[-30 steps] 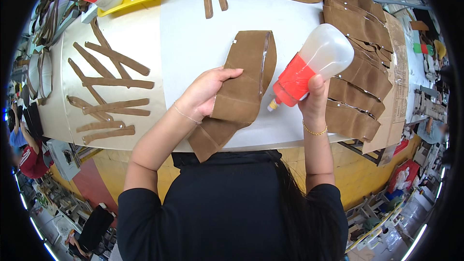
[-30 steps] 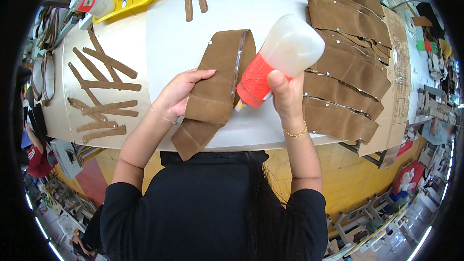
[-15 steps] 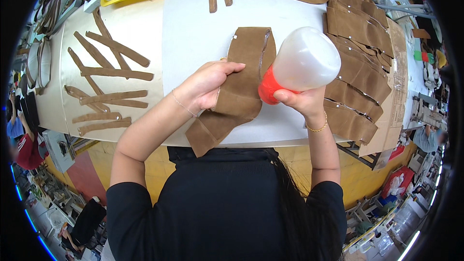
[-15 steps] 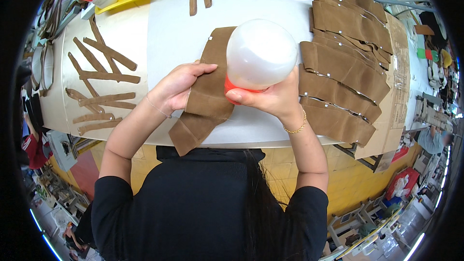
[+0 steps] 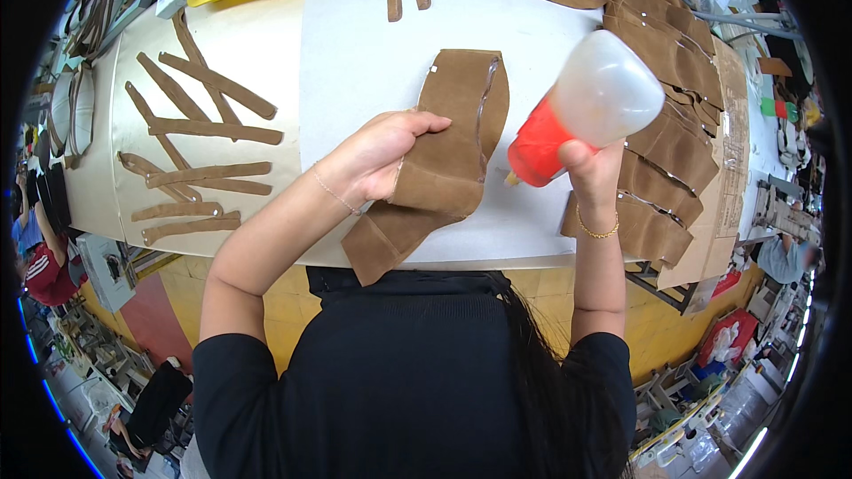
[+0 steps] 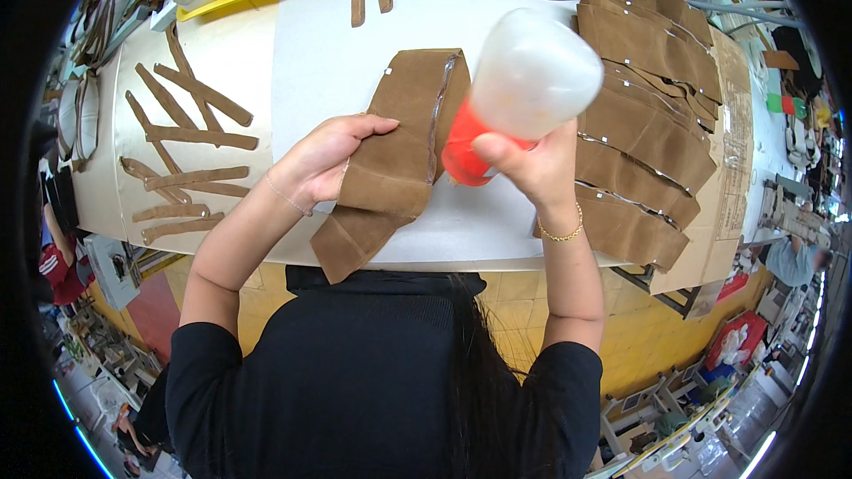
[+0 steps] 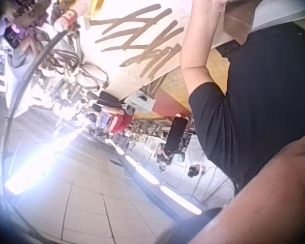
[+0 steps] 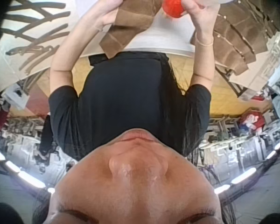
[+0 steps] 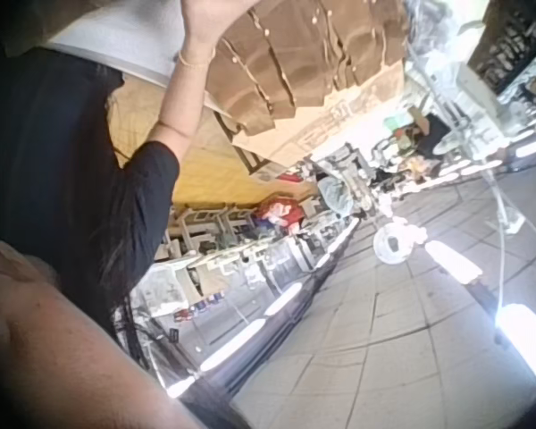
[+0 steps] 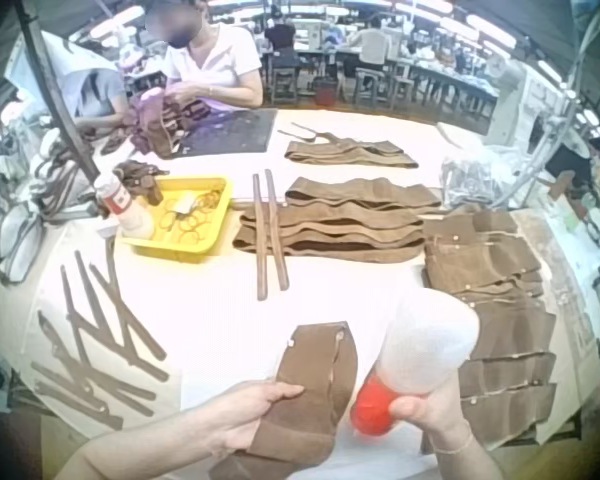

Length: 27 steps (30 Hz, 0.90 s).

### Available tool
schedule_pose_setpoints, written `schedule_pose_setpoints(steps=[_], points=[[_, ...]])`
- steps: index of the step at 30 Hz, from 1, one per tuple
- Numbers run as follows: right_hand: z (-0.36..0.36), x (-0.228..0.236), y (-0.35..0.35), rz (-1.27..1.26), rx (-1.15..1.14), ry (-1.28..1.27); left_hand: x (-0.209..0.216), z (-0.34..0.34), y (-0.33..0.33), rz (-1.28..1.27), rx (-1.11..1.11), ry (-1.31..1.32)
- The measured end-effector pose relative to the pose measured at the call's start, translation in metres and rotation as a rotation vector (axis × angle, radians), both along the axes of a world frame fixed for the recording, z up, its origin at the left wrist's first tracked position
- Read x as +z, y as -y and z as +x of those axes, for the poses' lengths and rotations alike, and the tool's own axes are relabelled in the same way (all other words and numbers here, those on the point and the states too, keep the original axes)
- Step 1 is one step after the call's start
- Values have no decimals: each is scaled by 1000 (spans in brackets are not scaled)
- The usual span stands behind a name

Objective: The person applies glue from a red-capped bottle along the edges of brown leather pieces and narrow leather strips on a white worktable. The person handles each piece one at a time, applies glue, and places the pieces back on the table.

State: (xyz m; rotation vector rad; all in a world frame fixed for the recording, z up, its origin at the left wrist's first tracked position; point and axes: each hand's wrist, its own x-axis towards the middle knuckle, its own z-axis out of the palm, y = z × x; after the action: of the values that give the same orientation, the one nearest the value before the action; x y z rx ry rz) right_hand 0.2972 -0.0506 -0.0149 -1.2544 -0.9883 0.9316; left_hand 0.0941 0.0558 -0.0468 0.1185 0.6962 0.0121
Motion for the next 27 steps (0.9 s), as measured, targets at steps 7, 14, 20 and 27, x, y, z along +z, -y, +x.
schedule_pose_setpoints(steps=[7,14,20,27], points=[[-12,-16,1,49,-69,26,1,-1,2,-2,0,5],[-13,-14,-3,-15,18,98,3,0,2,34,0,-32],[6,-23,4,-133,32,-181,1,-8,-1,-56,80,121],[20,-36,11,-61,-156,-479,-5,-33,9,1158,-309,75]])
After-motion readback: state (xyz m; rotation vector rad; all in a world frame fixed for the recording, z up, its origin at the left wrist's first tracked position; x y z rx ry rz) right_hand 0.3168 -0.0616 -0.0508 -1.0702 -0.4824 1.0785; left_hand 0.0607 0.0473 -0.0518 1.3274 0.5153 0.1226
